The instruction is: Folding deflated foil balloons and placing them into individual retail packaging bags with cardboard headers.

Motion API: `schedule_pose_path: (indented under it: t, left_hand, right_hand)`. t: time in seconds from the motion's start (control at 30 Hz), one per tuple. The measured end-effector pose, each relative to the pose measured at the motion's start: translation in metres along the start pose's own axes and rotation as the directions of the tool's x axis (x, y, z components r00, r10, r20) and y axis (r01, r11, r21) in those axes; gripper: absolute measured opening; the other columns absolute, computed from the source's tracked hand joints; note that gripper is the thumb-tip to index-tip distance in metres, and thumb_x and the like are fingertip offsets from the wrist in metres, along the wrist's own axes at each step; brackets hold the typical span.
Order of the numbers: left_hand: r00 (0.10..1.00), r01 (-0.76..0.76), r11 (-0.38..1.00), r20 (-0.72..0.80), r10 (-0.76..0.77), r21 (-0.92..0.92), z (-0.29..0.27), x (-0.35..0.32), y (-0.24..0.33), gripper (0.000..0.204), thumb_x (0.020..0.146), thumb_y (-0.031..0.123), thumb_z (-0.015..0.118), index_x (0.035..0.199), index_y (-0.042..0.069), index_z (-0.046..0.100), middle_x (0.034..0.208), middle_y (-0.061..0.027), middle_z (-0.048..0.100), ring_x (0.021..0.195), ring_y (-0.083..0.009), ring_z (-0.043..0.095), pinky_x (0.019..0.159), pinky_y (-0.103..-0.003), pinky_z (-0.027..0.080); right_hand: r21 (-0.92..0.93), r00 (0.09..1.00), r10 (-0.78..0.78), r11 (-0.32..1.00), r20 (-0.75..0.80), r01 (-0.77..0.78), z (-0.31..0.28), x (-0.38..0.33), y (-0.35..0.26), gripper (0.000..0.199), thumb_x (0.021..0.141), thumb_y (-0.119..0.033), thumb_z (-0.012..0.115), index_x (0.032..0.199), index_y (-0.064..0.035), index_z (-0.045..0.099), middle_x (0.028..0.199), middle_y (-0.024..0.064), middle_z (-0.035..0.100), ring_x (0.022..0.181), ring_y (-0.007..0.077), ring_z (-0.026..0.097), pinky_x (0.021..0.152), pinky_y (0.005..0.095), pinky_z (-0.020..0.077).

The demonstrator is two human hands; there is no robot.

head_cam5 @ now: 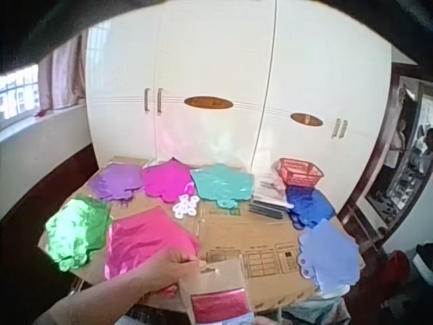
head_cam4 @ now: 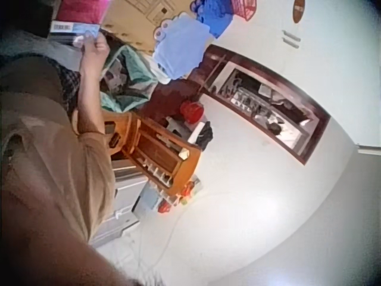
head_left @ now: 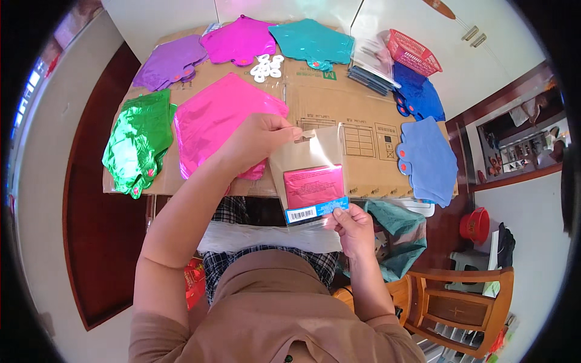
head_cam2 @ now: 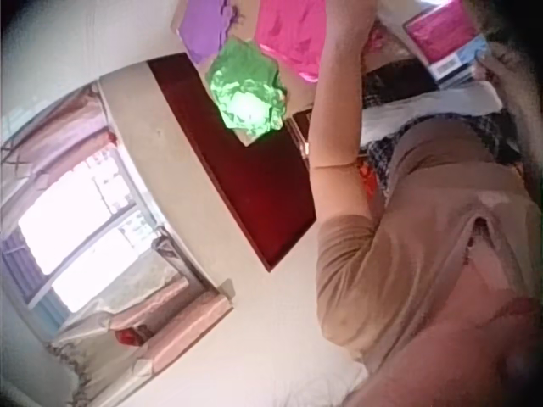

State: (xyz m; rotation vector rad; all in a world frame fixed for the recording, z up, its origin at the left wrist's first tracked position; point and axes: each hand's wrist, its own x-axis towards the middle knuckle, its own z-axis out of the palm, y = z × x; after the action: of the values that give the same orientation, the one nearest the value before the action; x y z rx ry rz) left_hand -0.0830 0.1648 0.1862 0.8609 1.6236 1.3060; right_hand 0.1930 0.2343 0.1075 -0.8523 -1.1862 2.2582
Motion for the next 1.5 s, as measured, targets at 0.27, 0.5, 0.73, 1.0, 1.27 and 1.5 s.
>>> schedule_pose_path:
  t: [0.27, 0.5, 0.73, 1.0, 1.27, 1.5]
  left_hand:
    - [0.99, -0.128, 0.992, -0.061, 0.126, -0.021, 0.011, 0.002, -0.001, 0.025, 0.089, 0.022, 0.067, 0.097, -0.002, 0.07, 0.082, -0.0022, 0.068, 0.073, -0.0059, 0.059, 0.063, -0.022, 0.046]
    - [0.998, 0.06, 0.979, -0.017, -0.064, -0.193, 0.014, 0.001, 0.012, 0.022, 0.093, 0.018, 0.062, 0.1, -0.001, 0.069, 0.088, -0.0029, 0.069, 0.079, -0.0057, 0.06, 0.071, -0.023, 0.048]
    - [0.999, -0.018, 1.0, -0.046, 0.017, -0.015, 0.015, 0.01, 0.006, 0.025, 0.094, 0.02, 0.063, 0.097, -0.004, 0.068, 0.092, -0.0036, 0.068, 0.082, -0.0066, 0.061, 0.073, -0.022, 0.048]
    - [0.683, -0.621, 0.429, 0.184, 0.707, 0.656, 0.036, 0.0, -0.021, 0.033, 0.075, 0.015, 0.075, 0.104, 0.005, 0.062, 0.108, -0.0123, 0.061, 0.107, -0.0314, 0.056, 0.092, -0.043, 0.044]
    - [0.61, -0.783, 0.372, 0.497, 0.617, 0.499, 0.05, -0.022, -0.051, 0.036, 0.073, 0.02, 0.076, 0.102, 0.005, 0.061, 0.117, -0.0129, 0.057, 0.111, -0.0338, 0.053, 0.096, -0.045, 0.043]
    - [0.579, -0.795, 0.27, 0.548, 0.604, 0.543, 0.051, -0.03, -0.039, 0.048, 0.069, 0.026, 0.077, 0.106, 0.003, 0.058, 0.118, -0.0151, 0.056, 0.114, -0.0342, 0.052, 0.101, -0.047, 0.04]
  right_hand:
    - [0.05, 0.997, -0.031, 0.998, -0.069, 0.034, 0.004, 0.001, -0.001, 0.011, 0.091, -0.012, 0.064, 0.093, -0.001, 0.065, 0.086, 0.0107, 0.07, 0.072, 0.0158, 0.067, 0.066, 0.0284, 0.0546]
    - [0.096, 0.997, -0.046, 0.994, -0.06, 0.052, 0.003, 0.001, -0.001, 0.01, 0.091, -0.011, 0.064, 0.091, -0.0018, 0.064, 0.084, 0.0112, 0.07, 0.07, 0.0162, 0.066, 0.066, 0.0288, 0.0541]
    - [0.147, 0.997, -0.042, 0.988, -0.063, 0.05, 0.006, 0.001, -0.003, 0.009, 0.09, -0.011, 0.064, 0.089, -0.0022, 0.063, 0.083, 0.0117, 0.07, 0.07, 0.016, 0.066, 0.066, 0.0288, 0.0538]
    - [0.125, 0.976, -0.058, 0.988, -0.211, 0.086, 0.011, 0.018, -0.006, 0.014, 0.094, -0.016, 0.061, 0.092, -0.0022, 0.063, 0.082, 0.0094, 0.069, 0.068, 0.0159, 0.068, 0.064, 0.03, 0.058]
    - [-0.214, 0.965, -0.105, 0.975, -0.239, 0.053, 0.005, 0.014, -0.016, 0.019, 0.09, -0.019, 0.068, 0.092, -0.001, 0.063, 0.077, 0.0072, 0.068, 0.067, 0.0132, 0.066, 0.062, 0.0275, 0.0559]
    - [-0.939, 0.796, -0.525, -0.015, 0.301, 0.345, -0.028, -0.005, -0.064, 0.046, 0.068, -0.018, 0.082, 0.107, -0.005, 0.062, 0.097, 0.0142, 0.062, 0.088, 0.0286, 0.062, 0.078, 0.0384, 0.0514]
